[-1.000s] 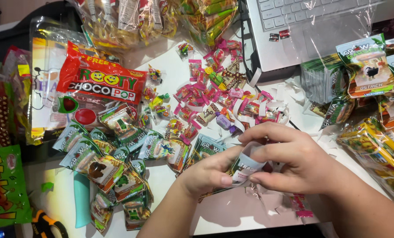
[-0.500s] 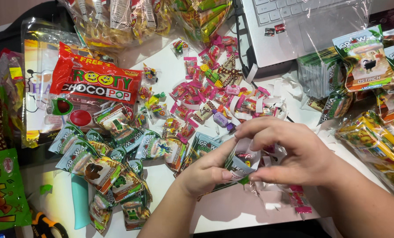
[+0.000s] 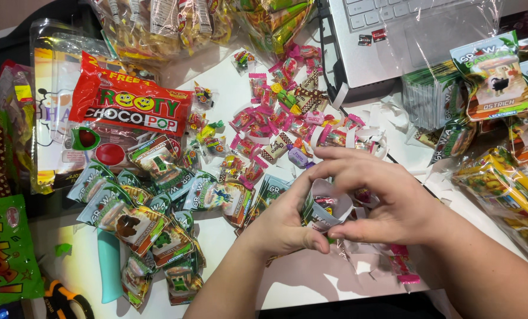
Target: The person repeatedly picks up small wrapped candies and places them into a small paper pouch. The person then folds the pouch closed and sets it aside. The person repeats this process with multiple candies and pouches.
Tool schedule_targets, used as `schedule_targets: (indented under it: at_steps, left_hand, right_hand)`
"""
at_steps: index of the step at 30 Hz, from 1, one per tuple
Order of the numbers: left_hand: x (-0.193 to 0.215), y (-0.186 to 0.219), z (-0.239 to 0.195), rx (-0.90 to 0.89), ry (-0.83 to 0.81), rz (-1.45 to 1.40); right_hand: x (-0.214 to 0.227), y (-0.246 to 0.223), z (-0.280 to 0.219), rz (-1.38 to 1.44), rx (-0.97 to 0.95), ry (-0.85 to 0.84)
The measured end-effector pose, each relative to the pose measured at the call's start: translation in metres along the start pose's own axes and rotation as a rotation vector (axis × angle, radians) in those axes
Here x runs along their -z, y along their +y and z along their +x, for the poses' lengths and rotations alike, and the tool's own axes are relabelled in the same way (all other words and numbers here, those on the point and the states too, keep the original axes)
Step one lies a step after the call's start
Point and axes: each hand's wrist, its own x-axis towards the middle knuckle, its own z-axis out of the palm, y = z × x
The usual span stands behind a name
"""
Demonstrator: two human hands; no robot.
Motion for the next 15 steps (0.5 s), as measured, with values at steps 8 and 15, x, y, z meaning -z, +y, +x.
schedule_targets:
  at_steps: [8, 15]
  left_hand:
    - [0.001, -0.003, 0.0, -0.057, -0.12, -0.195]
    - [-0.001, 0.009, -0.006, 0.097, -0.116, -0.312]
  right_hand:
    - [-0.006, 0.01, -0.01, 0.172, -0.154, 0.011]
    - [-0.003, 0.011, 0.001, 0.087, -0.019, -0.101]
